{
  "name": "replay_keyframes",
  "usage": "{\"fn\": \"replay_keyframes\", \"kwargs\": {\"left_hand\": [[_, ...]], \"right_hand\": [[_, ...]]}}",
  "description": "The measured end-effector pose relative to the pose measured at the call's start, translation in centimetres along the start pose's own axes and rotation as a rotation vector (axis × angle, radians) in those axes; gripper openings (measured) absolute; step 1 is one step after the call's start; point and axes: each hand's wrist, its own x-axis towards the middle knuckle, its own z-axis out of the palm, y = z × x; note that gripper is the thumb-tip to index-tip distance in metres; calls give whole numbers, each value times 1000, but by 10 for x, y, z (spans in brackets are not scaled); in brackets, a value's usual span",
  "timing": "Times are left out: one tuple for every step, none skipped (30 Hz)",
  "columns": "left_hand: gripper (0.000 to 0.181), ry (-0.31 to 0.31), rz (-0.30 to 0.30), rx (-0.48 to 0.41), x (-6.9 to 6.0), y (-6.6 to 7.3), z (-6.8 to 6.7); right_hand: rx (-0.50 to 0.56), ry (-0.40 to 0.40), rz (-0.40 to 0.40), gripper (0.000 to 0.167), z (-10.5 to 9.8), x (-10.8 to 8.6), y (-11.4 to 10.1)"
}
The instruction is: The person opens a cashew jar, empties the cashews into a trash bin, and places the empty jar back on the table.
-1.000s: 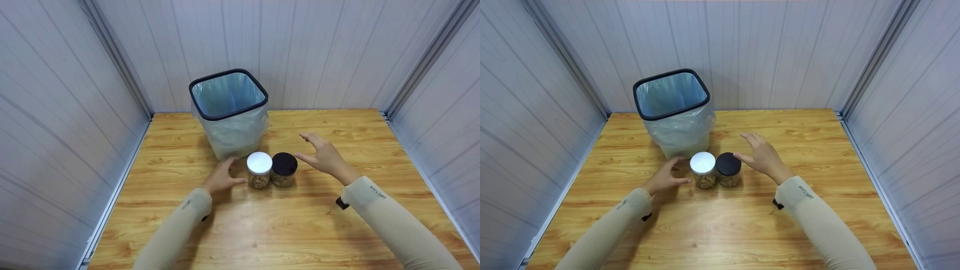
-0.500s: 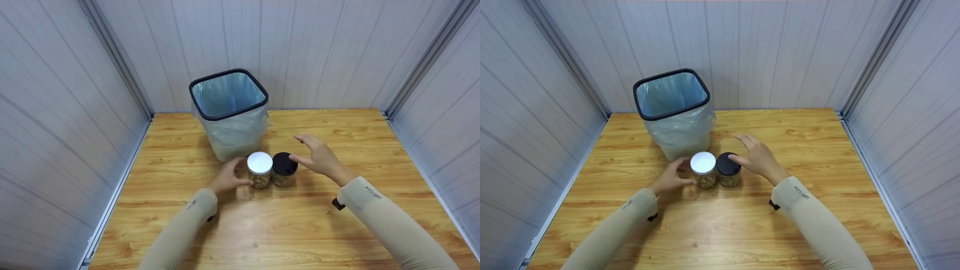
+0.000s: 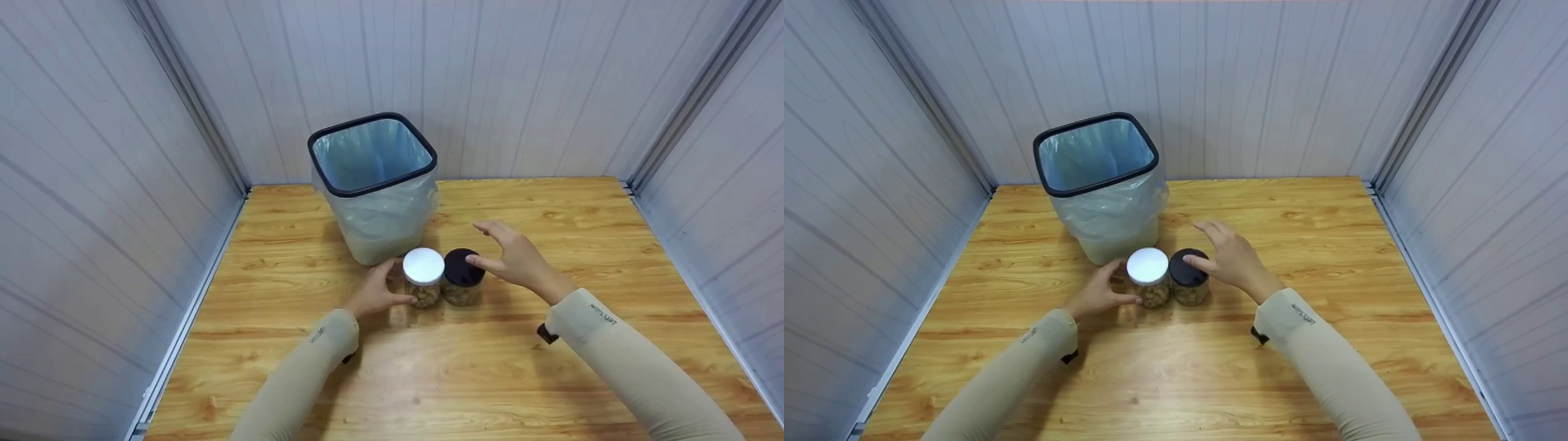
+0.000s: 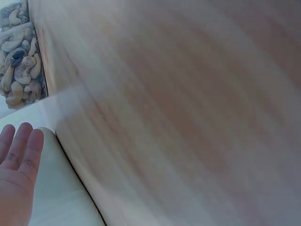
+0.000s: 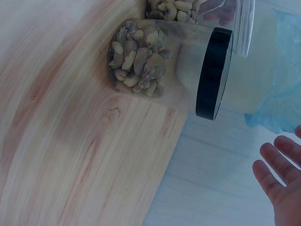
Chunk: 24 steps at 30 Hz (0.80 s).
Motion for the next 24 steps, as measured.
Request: {"fn": "replay_keyframes", "kwargs": {"left_hand": [[81, 1, 0, -3, 0, 0, 1], [81, 2, 2, -5, 0, 0, 2], [82, 3, 1, -2, 1, -1, 2], [82, 4, -2, -2, 1, -1, 3], [83, 4, -8, 1, 1, -1, 4], [84, 4, -11, 4, 1, -1, 4], [85, 4, -16, 6, 2, -1, 5], [85, 3, -20, 9, 2, -1, 5], [86, 2, -25, 9, 2, -1, 6], [87, 2, -27, 7, 2, 0, 6], [87, 2, -27, 8, 3, 0, 7], [88, 3, -25, 11, 3, 0, 8], [89, 4, -25, 15, 3, 0, 8], [89, 6, -23, 14, 4, -1, 9], [90, 8, -20, 12, 4, -1, 10], [91, 12, -14, 9, 4, -1, 10], [91, 13, -13, 5, 4, -1, 11], [91, 16, -10, -2, 4, -1, 12], [92, 18, -10, -10, 5, -1, 12], [92, 19, -12, -18, 5, -1, 13], [93, 20, -12, -20, 5, -1, 13], [93, 22, -9, -22, 5, -1, 14], [93, 22, -8, -24, 6, 0, 14], [93, 23, -3, -27, 6, -1, 15]], "right_hand": [[1, -3, -2, 70, 1, 0, -1], [1, -5, -5, 70, 1, 0, -1], [1, -8, -8, 70, 2, 1, -2], [1, -11, -11, 71, 2, 1, -2], [-2, -13, -14, 71, 3, 2, -3], [-4, -13, -19, 71, 4, 2, -3], [-6, -13, -22, 71, 4, 2, -4], [-9, -12, -27, 71, 5, 3, -4], [-9, -9, -32, 71, 6, 3, -4], [-9, -6, -38, 71, 6, 3, -4], [-9, -5, -43, 70, 6, 4, -5], [-8, -2, -48, 70, 7, 4, -5], [-9, -2, -53, 70, 7, 4, -5], [-11, -1, -56, 70, 8, 5, -5], [-13, -1, -59, 70, 8, 5, -6], [-16, -2, -60, 70, 9, 5, -6], [-19, -5, -59, 70, 9, 5, -6], [-17, -7, -58, 70, 9, 5, -7], [-19, -10, -57, 71, 10, 5, -7], [-21, -15, -51, 71, 10, 5, -8], [-22, -19, -46, 71, 10, 5, -9], [-21, -23, -42, 71, 11, 5, -10], [-21, -26, -39, 71, 11, 5, -10], [-20, -28, -37, 71, 11, 5, -11]]}}
